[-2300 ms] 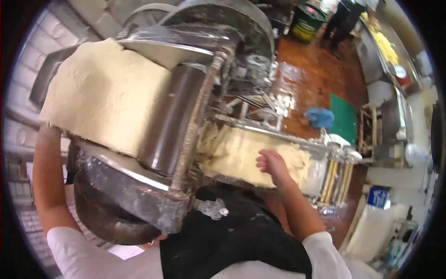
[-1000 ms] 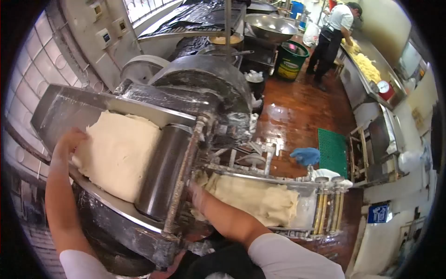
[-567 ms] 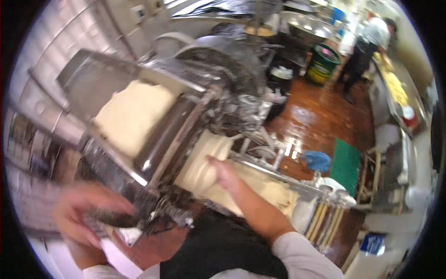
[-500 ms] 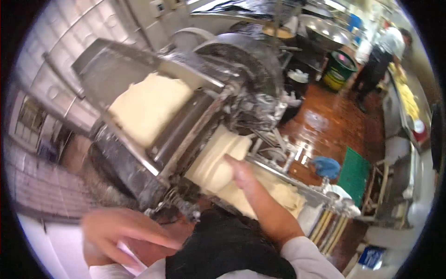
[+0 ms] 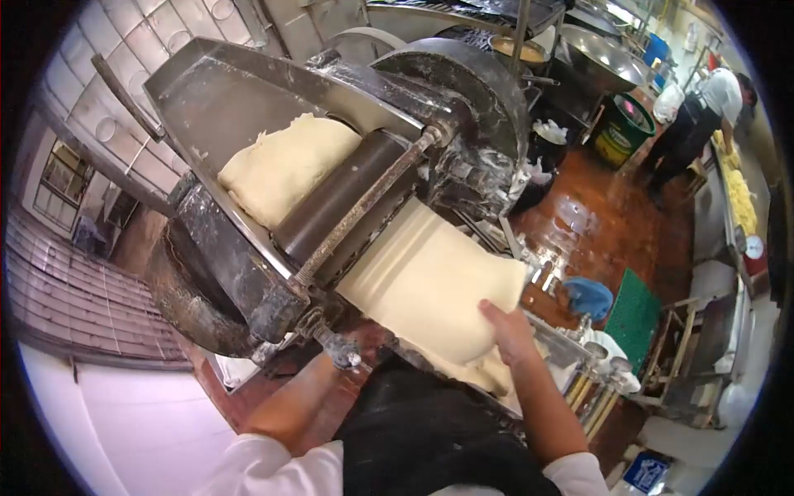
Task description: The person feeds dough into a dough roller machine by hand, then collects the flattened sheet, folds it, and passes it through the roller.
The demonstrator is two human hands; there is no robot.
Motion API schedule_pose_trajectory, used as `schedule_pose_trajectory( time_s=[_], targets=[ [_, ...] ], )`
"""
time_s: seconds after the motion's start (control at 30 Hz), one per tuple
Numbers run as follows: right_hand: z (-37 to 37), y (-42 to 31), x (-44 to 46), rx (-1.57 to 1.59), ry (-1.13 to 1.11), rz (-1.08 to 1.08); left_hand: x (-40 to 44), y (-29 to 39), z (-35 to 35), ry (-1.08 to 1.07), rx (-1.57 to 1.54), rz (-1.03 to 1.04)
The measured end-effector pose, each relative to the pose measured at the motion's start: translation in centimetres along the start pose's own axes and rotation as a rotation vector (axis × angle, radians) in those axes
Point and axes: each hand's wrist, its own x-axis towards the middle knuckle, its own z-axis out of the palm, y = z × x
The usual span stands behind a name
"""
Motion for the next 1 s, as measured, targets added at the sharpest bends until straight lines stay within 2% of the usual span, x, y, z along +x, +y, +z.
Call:
schedule_pose_trajectory(
  time_s=[0.17, 0.33, 0.43, 0.57, 0.7, 0.9, 1.0],
  targets=[
    [-4.0, -0.8, -2.6, -0.121, 0.070, 0.023, 5.1, 3.0, 2.2, 0.156, -0.288, 0.023],
    [-6.6, -2.1, -5.6, -0.187, 0.138, -0.003, 6.4, 3.4, 2.5, 0.213, -0.363, 0.056],
    [-8.2, -2.9, -7.1, -0.273, 0.199, 0.059, 7.4, 5.1, 2.1, 0.242, -0.375, 0.088],
    [-10.8, -1.6, -7.8, -0.183, 0.234, -0.016, 9.0, 8.0, 1.9, 0.277, -0.378, 0.138],
    [-13.3, -0.5, -8.0, -0.236, 0.292, 0.027, 10.3, 9.9, 2.1, 0.304, -0.378, 0.167],
    [-14.0, 1.4, -7.4, -0.186, 0.319, 0.039, 11.3, 10.2, 3.3, 0.318, -0.333, 0.180],
    [-13.3, 2.4, -6.4, -0.168, 0.326, 0.134, 11.1, 9.0, 4.5, 0.323, -0.289, 0.177]
  ],
)
